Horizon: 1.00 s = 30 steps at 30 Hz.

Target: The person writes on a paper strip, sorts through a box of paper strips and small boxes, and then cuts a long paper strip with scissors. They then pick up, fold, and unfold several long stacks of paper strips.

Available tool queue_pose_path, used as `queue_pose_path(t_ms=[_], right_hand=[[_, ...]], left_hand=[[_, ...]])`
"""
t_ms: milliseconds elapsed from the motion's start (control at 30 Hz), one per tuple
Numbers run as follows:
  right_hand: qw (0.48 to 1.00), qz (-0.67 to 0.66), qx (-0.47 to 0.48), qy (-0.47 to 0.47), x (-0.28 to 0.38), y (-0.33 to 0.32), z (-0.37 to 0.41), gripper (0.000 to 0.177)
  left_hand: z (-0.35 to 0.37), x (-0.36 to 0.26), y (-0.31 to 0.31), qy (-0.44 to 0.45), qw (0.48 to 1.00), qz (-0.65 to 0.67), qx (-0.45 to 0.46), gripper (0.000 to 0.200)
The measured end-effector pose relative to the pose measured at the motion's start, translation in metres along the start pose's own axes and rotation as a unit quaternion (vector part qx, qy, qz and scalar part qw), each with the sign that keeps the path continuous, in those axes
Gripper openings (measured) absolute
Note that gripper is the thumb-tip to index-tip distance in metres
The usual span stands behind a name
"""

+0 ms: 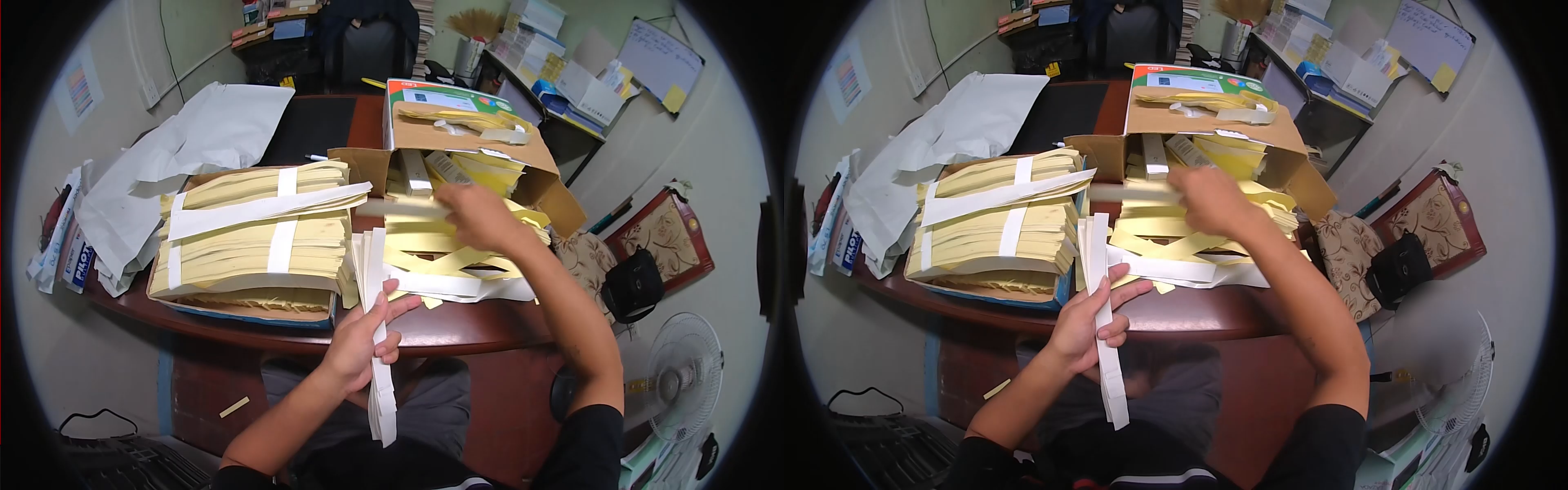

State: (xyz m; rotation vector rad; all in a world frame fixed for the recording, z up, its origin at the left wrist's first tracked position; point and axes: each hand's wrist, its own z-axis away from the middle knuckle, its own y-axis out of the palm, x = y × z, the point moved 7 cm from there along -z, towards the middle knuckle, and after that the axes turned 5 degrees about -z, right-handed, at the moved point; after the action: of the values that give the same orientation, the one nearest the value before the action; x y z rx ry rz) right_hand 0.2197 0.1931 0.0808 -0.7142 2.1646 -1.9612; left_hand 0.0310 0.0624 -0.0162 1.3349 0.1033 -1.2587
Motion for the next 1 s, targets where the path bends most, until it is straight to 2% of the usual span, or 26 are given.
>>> queue_pose_path(t_ms=[100,133,167,233,300,367,467,567,600,667,733,767,833,900,933,967,1000], right_hand=[[0.992,-0.075,-0.102,0.011,-0.016,-0.055,0.001,0.028],[0.981,-0.147,-0.127,0.007,-0.018,-0.076,0.005,0.028],[0.964,-0.217,-0.153,0.003,-0.022,-0.096,0.008,0.028],[0.912,-0.347,-0.208,-0.065,-0.035,-0.137,0.014,0.027],[0.878,-0.404,-0.242,-0.079,-0.045,-0.18,0.027,0.025],[0.845,-0.424,-0.298,-0.132,-0.047,-0.218,0.038,0.026],[0.819,-0.44,-0.316,-0.189,-0.05,-0.261,0.053,0.027],[0.802,-0.496,-0.259,-0.21,-0.039,-0.292,0.065,0.028],[0.807,-0.51,-0.245,-0.17,-0.045,-0.299,0.068,0.03],[0.825,-0.528,-0.156,-0.127,-0.007,-0.285,0.067,0.032],[0.841,-0.525,-0.078,-0.102,0.025,-0.255,0.071,0.038],[0.839,-0.531,-0.07,-0.096,0.039,-0.234,0.07,0.041],[0.83,-0.554,-0.022,-0.061,0.072,-0.187,0.072,0.044],[0.824,-0.564,0.023,-0.043,0.096,-0.139,0.069,0.046],[0.82,-0.571,0.022,-0.037,0.104,-0.119,0.067,0.044],[0.822,-0.566,0.053,0.03,0.104,-0.099,0.068,0.042],[0.815,-0.578,0.037,0.005,0.108,-0.092,0.065,0.041]], left_hand=[[-0.001,0.0,0.001,0.01,0.999,-0.033,0.004,0.036],[-0.003,0.001,0.0,0.016,0.999,-0.046,0.009,0.035],[-0.003,0.001,0.002,0.022,0.998,-0.06,0.014,0.034],[-0.002,-0.001,0.005,0.037,0.996,-0.079,0.012,0.031],[-0.004,0.0,0.006,0.052,0.994,-0.094,0.005,0.03],[-0.006,-0.001,0.01,0.057,0.994,-0.093,-0.001,0.03],[-0.007,-0.007,0.016,0.056,0.992,-0.108,0.024,0.029],[-0.005,-0.015,0.03,0.072,0.989,-0.116,0.063,0.029],[-0.005,-0.019,0.036,0.088,0.988,-0.107,0.069,0.03],[-0.011,-0.029,0.044,0.124,0.984,-0.081,0.1,0.033],[-0.014,-0.042,0.059,0.164,0.975,-0.042,0.144,0.045],[-0.014,-0.047,0.068,0.181,0.968,-0.018,0.173,0.056],[-0.013,-0.056,0.087,0.232,0.949,-0.055,0.208,0.093],[-0.007,-0.058,0.108,0.248,0.938,-0.085,0.227,0.104],[-0.003,-0.056,0.116,0.231,0.939,-0.099,0.234,0.106],[0.002,-0.057,0.123,0.267,0.932,-0.09,0.226,0.082],[-0.003,-0.054,0.121,0.267,0.933,-0.124,0.208,0.065]])
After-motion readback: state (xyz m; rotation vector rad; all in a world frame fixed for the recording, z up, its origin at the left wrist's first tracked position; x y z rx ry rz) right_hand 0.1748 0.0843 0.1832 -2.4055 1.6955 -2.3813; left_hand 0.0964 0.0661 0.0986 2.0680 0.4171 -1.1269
